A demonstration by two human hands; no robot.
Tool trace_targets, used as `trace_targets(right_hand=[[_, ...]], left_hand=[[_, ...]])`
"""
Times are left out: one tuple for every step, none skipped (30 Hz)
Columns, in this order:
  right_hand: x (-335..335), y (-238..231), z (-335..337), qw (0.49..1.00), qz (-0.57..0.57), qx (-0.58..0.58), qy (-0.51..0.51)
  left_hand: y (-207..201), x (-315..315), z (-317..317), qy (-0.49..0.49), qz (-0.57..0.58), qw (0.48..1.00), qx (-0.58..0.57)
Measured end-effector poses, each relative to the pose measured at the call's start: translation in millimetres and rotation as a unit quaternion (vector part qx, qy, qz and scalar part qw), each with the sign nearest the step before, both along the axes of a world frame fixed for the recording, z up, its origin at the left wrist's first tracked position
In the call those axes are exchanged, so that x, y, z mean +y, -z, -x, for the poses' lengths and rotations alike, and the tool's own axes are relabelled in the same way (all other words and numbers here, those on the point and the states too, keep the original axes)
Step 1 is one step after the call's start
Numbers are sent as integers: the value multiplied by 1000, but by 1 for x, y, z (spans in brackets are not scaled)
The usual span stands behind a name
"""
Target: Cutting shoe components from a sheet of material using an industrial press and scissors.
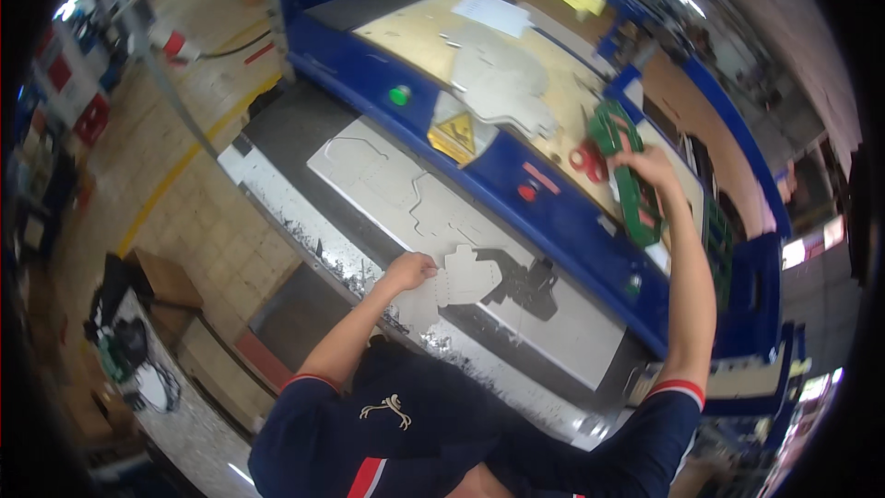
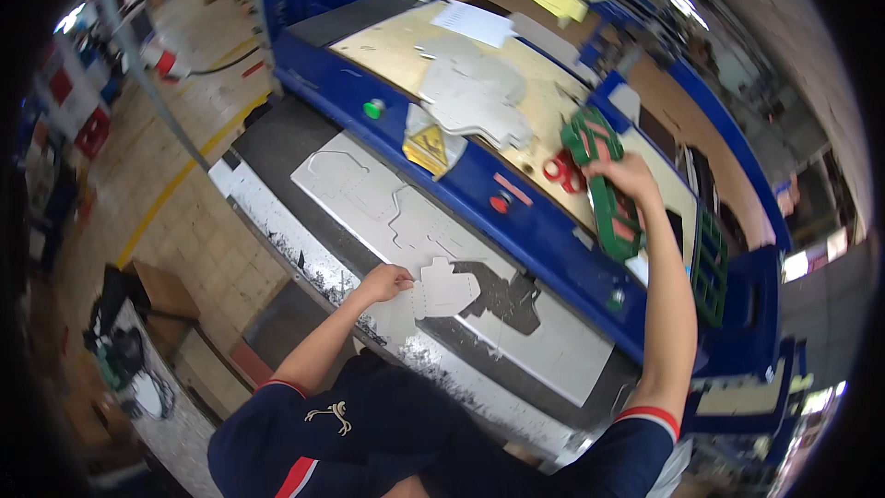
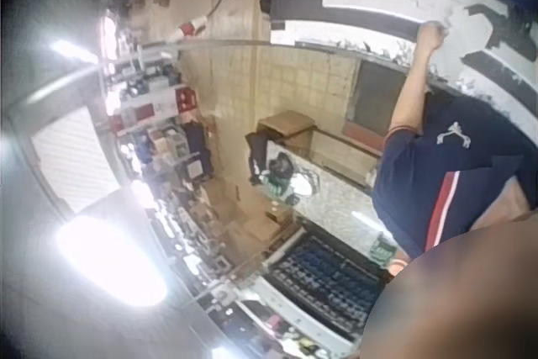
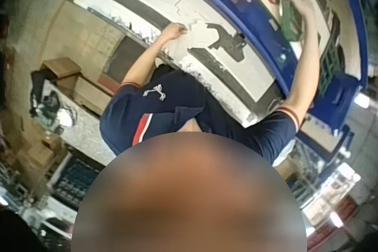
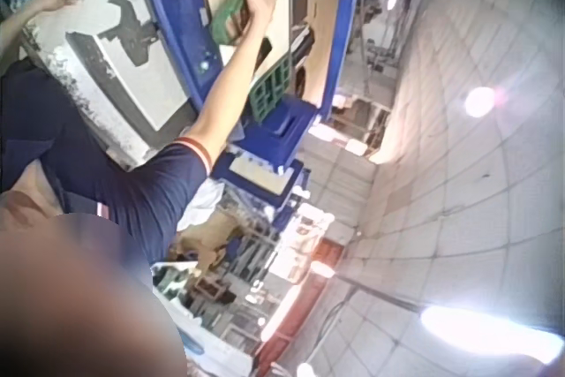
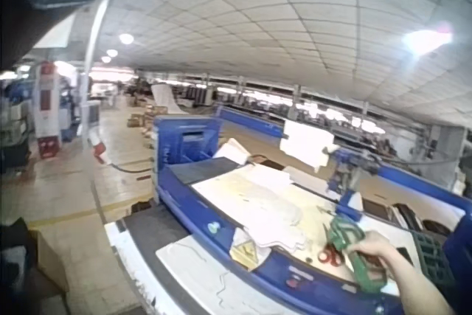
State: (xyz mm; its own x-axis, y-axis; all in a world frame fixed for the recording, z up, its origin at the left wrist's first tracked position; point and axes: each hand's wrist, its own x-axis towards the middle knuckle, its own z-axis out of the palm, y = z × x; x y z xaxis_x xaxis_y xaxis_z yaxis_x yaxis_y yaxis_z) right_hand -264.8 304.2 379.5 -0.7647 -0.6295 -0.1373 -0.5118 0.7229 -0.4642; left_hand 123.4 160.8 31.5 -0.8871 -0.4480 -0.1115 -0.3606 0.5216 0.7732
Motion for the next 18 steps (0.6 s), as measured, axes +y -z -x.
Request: trace_targets(right_hand=[[-3,6,15,999,-44,5,17],[-3,17,23,999,-35,25,4],[-1,26,25,999,-22,45,-6],[-6,30,24,999,-22,31,10],[-10,34,23,999,-24,12,28],[-12,36,25,999,-24,-8,37],[-15,35,26,999,-18,-10,39],[-14,35,26,999,-16,-1,37],[-13,36,24,999,-12,5,35],[-11,33,21,999,-4,-9,35],[-9,31,8,999,2,-13,48],[-16,30,-14,985,-44,150,79],[-21,31,-32,940,-92,309,113],[-21,38,-40,924,-61,367,86],[-19,46,-49,902,-32,425,62],[-23,52,-66,909,45,413,23],[-29,57,-83,908,122,400,-19],[-30,65,-94,912,150,379,-43]], left_hand=[[-8,-2,6,-55,37,998,-14],[-20,-8,10,-70,36,997,-6],[-34,-16,13,-119,41,988,87],[-51,-24,17,-162,49,969,178],[-75,-35,20,-172,83,954,233],[-105,-49,27,-175,116,935,287],[-139,-62,36,-170,125,922,325],[-170,-76,48,-159,131,910,361],[-194,-92,62,-155,178,900,367],[-216,-109,79,-146,224,887,376],[-239,-122,94,-120,242,901,341],[-252,-137,109,-88,275,895,340],[-262,-150,123,-30,296,896,330],[-265,-156,139,-10,342,897,279],[-268,-159,153,11,388,893,229],[-277,-157,162,29,394,889,231],[-290,-154,165,70,374,918,110],[-300,-151,171,111,351,930,-10]])
